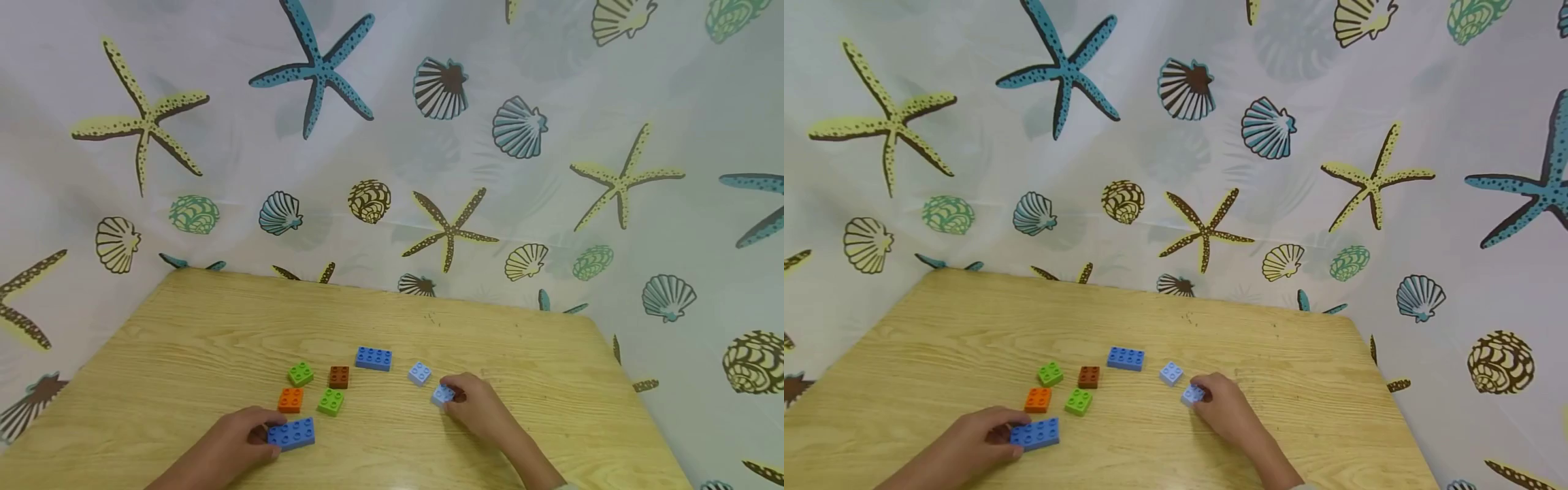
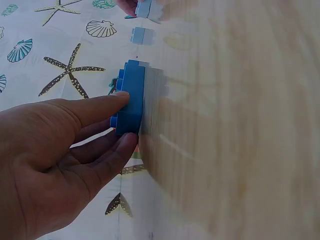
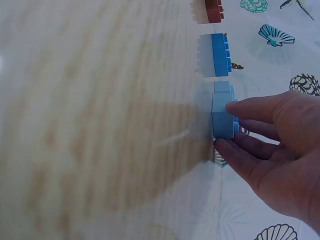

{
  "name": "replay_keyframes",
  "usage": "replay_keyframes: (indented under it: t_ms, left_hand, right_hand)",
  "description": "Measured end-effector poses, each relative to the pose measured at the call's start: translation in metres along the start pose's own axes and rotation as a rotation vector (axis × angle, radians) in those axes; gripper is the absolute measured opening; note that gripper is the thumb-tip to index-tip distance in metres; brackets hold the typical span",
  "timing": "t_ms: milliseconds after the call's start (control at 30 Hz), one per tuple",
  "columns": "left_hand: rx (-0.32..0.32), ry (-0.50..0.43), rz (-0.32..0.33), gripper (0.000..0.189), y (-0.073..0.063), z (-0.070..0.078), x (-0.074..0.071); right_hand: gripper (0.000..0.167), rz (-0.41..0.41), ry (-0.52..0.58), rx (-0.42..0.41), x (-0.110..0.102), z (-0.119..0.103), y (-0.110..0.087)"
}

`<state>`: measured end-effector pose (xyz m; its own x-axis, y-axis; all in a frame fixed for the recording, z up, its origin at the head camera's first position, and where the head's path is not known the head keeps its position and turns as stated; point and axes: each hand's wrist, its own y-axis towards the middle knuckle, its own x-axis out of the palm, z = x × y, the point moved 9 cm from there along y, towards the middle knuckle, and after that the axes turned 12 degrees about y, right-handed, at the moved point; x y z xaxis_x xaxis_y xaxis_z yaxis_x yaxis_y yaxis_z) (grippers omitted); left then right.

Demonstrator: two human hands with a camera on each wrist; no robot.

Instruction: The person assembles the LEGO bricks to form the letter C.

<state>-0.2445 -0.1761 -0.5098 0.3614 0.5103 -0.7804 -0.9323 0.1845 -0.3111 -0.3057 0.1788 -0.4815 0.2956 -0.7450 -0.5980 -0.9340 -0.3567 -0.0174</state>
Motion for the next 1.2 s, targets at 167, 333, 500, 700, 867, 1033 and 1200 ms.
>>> replay_keyframes:
  t_ms: [167, 333, 500, 700, 867, 1033, 1200]
  left_hand:
    - [0.019, 0.009, 0.000, 0.041, 0.000, 0.007, 0.002]
    - [0.000, 0.003, -0.020, 0.041, 0.001, 0.011, 0.007]
    - [0.001, -0.056, -0.060, 0.040, 0.003, 0.018, 0.016]
    - [0.025, -0.082, -0.072, 0.039, 0.005, 0.030, 0.024]
    - [0.050, -0.095, -0.090, 0.039, 0.009, 0.040, 0.032]
    - [0.096, -0.092, -0.104, 0.039, 0.010, 0.049, 0.037]
    - [0.164, -0.102, -0.095, 0.039, 0.012, 0.060, 0.039]
  right_hand:
    - [0.038, -0.026, 0.042, -0.005, 0.003, 0.001, -0.003]
    - [0.037, -0.043, 0.070, -0.020, 0.006, 0.000, -0.007]
    - [0.036, -0.048, 0.110, -0.031, 0.008, -0.003, -0.011]
    - [0.035, -0.072, 0.181, -0.015, 0.012, -0.002, -0.017]
    - [0.035, -0.104, 0.245, 0.011, 0.019, -0.002, -0.022]
    - [0.034, -0.133, 0.297, 0.000, 0.026, -0.008, -0.026]
    - [0.034, -0.147, 0.330, -0.025, 0.032, -0.016, -0.029]
